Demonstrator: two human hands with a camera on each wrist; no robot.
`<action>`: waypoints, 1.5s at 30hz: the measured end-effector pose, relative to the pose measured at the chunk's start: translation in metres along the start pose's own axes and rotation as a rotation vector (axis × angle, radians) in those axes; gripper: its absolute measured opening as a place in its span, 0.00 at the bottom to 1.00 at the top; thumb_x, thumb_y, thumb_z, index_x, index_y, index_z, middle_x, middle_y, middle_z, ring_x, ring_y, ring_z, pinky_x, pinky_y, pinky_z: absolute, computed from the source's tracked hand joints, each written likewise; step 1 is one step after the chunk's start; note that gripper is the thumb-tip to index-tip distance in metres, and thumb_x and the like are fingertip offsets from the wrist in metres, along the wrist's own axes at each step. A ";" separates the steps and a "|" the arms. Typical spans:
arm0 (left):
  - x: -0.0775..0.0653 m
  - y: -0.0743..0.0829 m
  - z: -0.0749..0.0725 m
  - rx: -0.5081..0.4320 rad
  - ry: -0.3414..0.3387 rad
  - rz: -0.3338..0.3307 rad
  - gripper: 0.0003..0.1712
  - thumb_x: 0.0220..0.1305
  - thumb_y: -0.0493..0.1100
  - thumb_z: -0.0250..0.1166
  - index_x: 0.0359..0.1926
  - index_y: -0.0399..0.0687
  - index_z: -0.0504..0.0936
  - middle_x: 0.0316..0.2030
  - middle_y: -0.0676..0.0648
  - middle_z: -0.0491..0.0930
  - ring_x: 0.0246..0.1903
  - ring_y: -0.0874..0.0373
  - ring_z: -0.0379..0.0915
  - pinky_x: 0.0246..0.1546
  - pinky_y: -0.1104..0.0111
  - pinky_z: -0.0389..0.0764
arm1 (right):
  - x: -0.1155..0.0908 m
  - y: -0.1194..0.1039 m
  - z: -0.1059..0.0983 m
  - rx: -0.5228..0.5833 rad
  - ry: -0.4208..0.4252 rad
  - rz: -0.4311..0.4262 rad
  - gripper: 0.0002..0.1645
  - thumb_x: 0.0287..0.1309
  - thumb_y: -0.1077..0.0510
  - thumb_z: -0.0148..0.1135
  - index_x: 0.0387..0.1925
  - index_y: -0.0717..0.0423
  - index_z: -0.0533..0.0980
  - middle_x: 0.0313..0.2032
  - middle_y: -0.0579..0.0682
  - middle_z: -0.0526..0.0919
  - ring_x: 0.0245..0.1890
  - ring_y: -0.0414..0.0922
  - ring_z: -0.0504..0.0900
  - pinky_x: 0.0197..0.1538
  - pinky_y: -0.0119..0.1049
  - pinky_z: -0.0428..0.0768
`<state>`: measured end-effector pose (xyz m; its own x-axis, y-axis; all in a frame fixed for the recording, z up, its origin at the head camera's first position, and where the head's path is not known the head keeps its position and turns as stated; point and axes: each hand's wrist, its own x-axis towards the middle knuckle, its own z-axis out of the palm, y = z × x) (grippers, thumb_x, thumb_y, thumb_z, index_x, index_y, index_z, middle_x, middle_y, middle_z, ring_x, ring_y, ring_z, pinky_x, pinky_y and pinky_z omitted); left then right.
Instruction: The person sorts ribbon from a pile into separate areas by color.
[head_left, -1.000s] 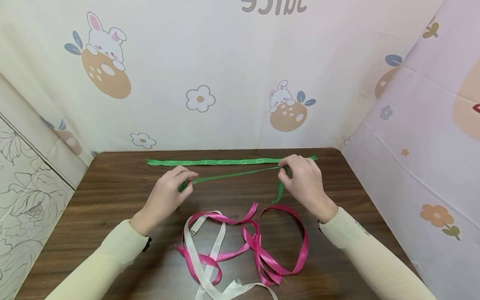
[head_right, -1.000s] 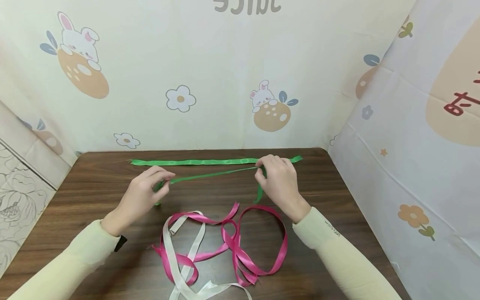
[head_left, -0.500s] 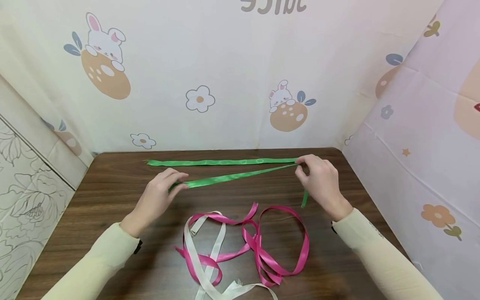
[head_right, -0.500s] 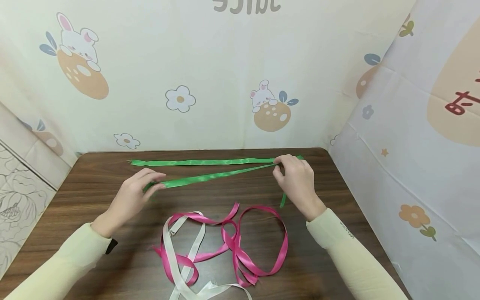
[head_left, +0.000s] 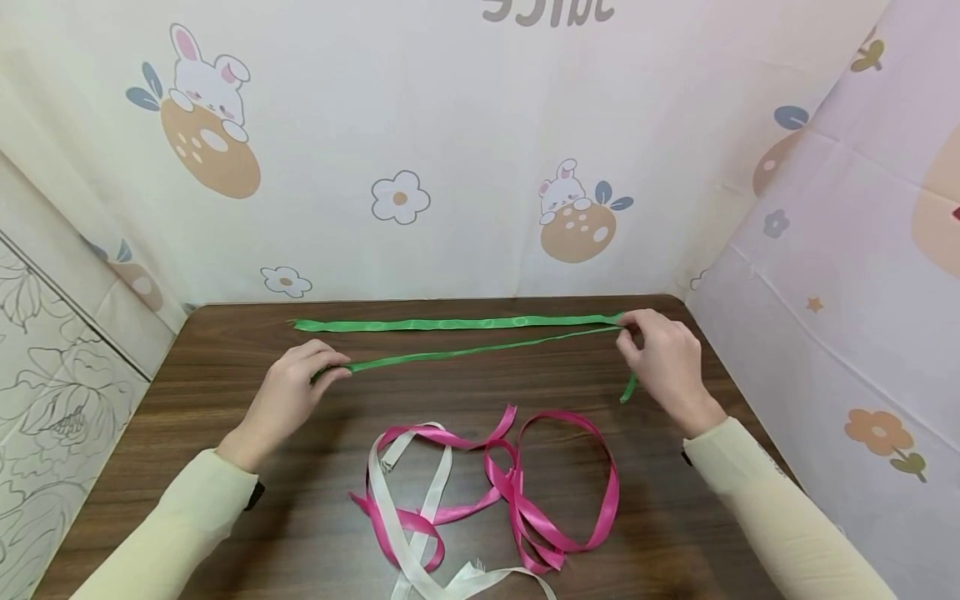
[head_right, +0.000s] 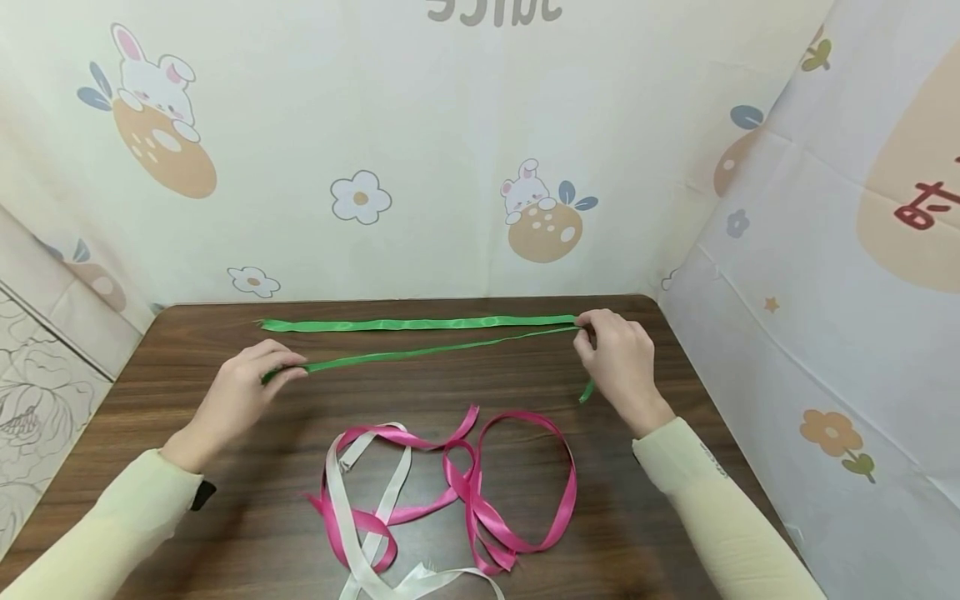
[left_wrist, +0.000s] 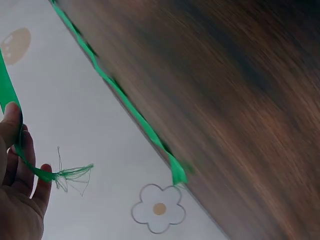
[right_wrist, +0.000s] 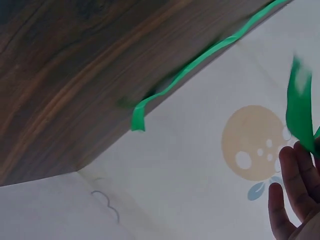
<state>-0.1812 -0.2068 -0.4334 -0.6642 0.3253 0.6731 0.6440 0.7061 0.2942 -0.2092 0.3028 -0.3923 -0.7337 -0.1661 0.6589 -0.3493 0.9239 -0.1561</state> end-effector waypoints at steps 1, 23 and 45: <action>-0.001 -0.002 -0.001 0.006 0.002 -0.007 0.14 0.46 0.32 0.81 0.36 0.41 0.89 0.33 0.50 0.85 0.34 0.55 0.81 0.40 0.63 0.80 | 0.000 0.002 0.000 -0.003 0.000 -0.003 0.08 0.58 0.66 0.63 0.39 0.59 0.84 0.31 0.56 0.89 0.25 0.52 0.81 0.38 0.54 0.80; -0.015 -0.038 -0.017 0.003 0.037 -0.245 0.07 0.56 0.32 0.77 0.35 0.47 0.90 0.32 0.52 0.87 0.31 0.65 0.77 0.37 0.80 0.71 | -0.011 0.035 0.003 -0.011 -0.073 0.060 0.07 0.62 0.67 0.66 0.41 0.60 0.86 0.40 0.58 0.88 0.41 0.57 0.85 0.49 0.59 0.78; 0.000 -0.059 -0.016 -0.133 -0.062 -0.584 0.15 0.70 0.51 0.69 0.48 0.46 0.89 0.46 0.41 0.88 0.30 0.75 0.70 0.32 0.83 0.71 | -0.009 0.054 0.020 0.091 -0.238 0.223 0.11 0.70 0.60 0.60 0.47 0.61 0.84 0.48 0.62 0.86 0.43 0.60 0.85 0.40 0.59 0.80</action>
<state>-0.2134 -0.2588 -0.4399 -0.9407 -0.0540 0.3350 0.2053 0.6956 0.6885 -0.2331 0.3471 -0.4210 -0.9096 -0.0493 0.4125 -0.2079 0.9136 -0.3493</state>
